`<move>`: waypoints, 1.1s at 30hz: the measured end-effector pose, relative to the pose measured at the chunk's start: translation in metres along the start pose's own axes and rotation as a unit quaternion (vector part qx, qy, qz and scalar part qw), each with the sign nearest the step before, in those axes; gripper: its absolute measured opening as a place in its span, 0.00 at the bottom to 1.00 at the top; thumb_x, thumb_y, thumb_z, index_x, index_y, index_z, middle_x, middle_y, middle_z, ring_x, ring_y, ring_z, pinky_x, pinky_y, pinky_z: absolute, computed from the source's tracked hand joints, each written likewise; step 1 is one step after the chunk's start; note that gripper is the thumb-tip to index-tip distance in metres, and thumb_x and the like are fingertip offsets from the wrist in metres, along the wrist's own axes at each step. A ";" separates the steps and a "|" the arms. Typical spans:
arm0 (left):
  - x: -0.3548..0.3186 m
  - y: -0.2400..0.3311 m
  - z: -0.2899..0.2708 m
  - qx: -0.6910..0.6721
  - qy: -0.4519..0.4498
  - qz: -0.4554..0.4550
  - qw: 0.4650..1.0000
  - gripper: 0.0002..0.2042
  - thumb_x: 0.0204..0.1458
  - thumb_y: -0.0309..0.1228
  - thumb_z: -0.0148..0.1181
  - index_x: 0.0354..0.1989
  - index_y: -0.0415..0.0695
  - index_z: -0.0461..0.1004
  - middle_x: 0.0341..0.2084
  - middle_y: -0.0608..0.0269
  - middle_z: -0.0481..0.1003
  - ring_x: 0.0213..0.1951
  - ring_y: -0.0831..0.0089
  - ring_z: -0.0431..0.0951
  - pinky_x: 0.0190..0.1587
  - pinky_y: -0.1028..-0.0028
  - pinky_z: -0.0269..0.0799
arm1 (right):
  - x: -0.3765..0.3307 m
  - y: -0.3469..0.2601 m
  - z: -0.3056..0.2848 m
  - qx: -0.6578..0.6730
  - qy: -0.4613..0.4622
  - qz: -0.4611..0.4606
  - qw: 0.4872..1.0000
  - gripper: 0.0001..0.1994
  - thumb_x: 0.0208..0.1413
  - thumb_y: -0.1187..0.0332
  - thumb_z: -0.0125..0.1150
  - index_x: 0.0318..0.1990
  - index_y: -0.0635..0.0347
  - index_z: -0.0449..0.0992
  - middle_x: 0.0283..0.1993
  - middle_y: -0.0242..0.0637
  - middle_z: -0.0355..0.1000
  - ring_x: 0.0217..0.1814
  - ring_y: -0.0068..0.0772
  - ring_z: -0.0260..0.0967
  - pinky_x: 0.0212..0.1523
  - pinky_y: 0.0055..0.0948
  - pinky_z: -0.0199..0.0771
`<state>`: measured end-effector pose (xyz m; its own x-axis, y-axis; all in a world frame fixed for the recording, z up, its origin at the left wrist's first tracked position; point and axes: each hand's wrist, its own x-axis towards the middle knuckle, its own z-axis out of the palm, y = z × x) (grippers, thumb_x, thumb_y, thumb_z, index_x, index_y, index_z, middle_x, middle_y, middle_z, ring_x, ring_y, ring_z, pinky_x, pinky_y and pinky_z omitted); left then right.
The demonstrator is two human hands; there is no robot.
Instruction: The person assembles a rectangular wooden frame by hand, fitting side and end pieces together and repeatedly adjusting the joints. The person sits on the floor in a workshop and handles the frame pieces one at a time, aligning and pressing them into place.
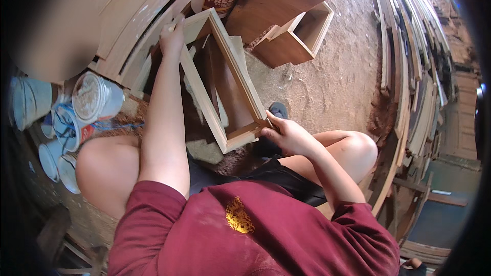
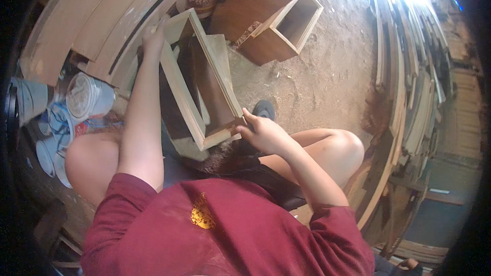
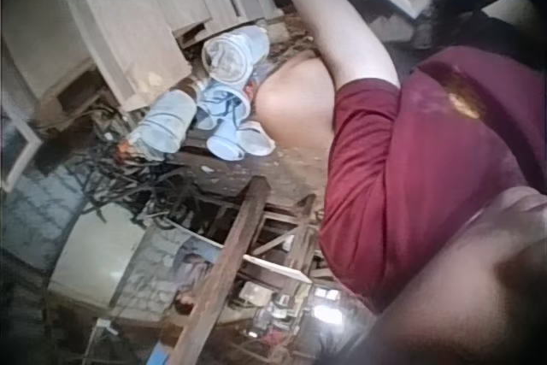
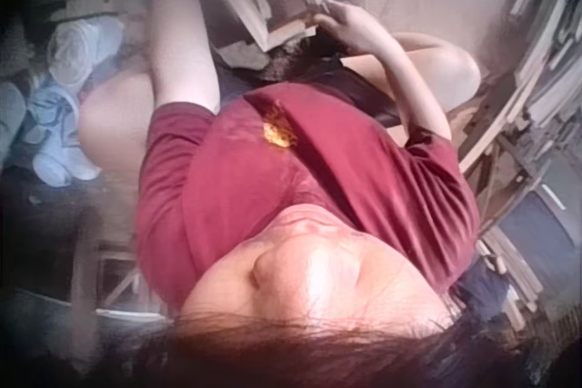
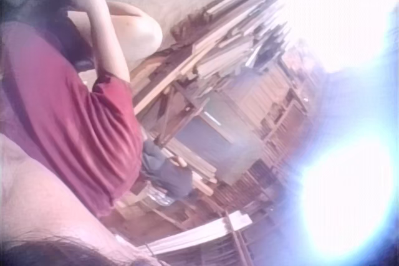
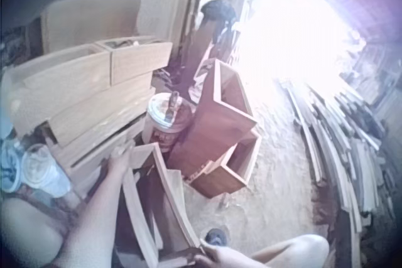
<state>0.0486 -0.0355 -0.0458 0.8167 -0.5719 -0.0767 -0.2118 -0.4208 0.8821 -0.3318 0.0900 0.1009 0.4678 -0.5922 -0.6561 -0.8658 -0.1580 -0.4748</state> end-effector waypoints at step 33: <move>0.044 -0.071 -0.012 -0.205 -0.178 -0.080 0.959 0.34 0.66 0.56 0.48 0.64 0.35 0.67 0.58 0.50 0.72 0.58 0.61 0.73 0.60 0.65 0.69 | -0.044 -0.018 0.018 -0.023 -0.051 -0.140 0.989 0.38 0.64 0.54 0.56 0.73 0.67 0.48 0.50 0.53 0.73 0.48 0.53 0.77 0.45 0.45 0.79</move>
<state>0.1056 -0.0222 -0.1061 0.5702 -0.7584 -0.3157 0.1901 -0.2521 0.9488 -0.3331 0.1330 0.1276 0.7041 -0.4377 -0.5592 -0.7056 -0.3424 -0.6204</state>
